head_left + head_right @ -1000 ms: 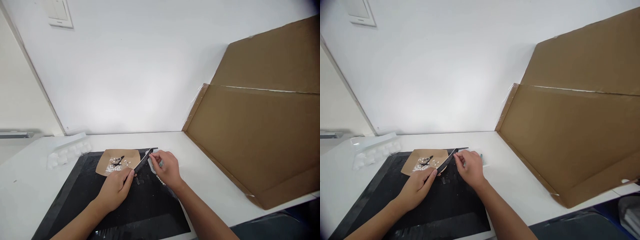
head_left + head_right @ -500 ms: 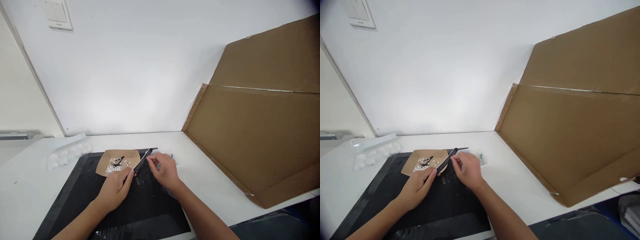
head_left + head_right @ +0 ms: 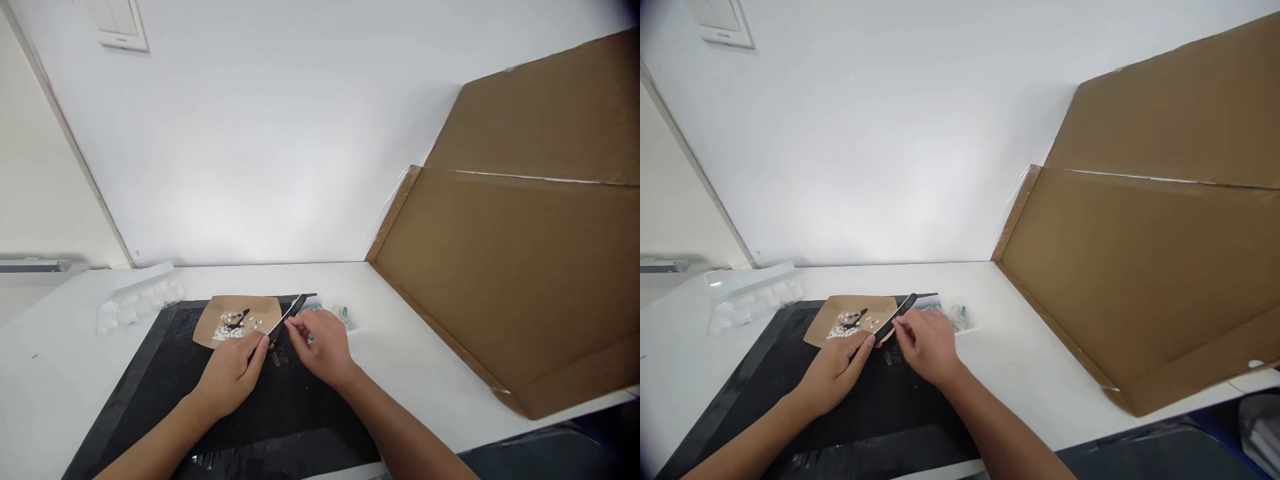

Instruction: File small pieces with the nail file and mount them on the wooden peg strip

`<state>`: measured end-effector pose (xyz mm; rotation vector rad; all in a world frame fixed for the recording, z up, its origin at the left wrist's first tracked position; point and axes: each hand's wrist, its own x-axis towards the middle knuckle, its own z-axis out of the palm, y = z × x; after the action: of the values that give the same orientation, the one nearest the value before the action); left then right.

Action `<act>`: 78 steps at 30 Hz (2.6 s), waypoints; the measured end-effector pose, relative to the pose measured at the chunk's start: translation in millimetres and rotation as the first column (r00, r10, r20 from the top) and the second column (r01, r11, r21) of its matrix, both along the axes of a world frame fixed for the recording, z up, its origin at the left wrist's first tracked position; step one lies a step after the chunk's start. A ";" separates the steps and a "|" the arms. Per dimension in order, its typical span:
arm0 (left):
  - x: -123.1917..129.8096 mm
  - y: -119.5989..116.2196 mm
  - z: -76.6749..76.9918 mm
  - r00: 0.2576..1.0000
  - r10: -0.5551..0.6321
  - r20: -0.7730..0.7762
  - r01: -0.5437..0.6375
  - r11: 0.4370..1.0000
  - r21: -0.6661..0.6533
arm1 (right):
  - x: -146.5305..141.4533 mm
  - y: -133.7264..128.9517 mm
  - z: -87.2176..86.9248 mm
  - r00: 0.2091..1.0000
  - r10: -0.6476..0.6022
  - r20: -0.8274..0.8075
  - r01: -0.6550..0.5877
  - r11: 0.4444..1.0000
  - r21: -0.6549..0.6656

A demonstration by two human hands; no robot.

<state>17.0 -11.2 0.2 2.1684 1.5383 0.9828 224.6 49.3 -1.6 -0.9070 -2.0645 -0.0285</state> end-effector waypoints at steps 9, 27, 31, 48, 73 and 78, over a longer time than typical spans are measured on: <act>1.2 -1.2 -2.3 1.000 -0.020 -0.010 0.020 1.000 0.001 | 4.2 3.1 2.0 0.999 0.051 -0.007 -0.051 0.998 -0.026; -2.1 -1.2 -6.0 0.999 -0.027 -0.037 0.026 0.999 -0.040 | 7.4 3.0 3.8 0.991 0.129 0.035 -0.125 0.987 -0.097; -4.5 0.1 -9.1 1.000 -0.024 -0.006 0.024 0.998 -0.058 | -0.5 -4.2 1.9 0.982 0.167 0.089 -0.162 0.985 -0.056; -4.8 0.3 -5.8 0.999 -0.014 -0.031 0.014 1.000 0.014 | 5.9 2.4 1.8 0.989 0.143 0.044 -0.141 0.989 -0.045; -3.3 -3.1 -2.2 0.998 -0.008 -0.057 0.010 1.000 0.028 | 26.2 14.5 13.2 0.996 0.073 -0.043 -0.077 0.993 -0.089; -3.0 -3.1 -3.4 0.999 -0.005 -0.044 0.007 0.999 0.047 | 8.5 2.0 5.2 0.958 0.265 0.108 -0.255 0.962 -0.098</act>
<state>14.0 -14.3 -3.2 2.2403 1.5416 0.9855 233.1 51.3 3.6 -0.6894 -2.2982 0.1479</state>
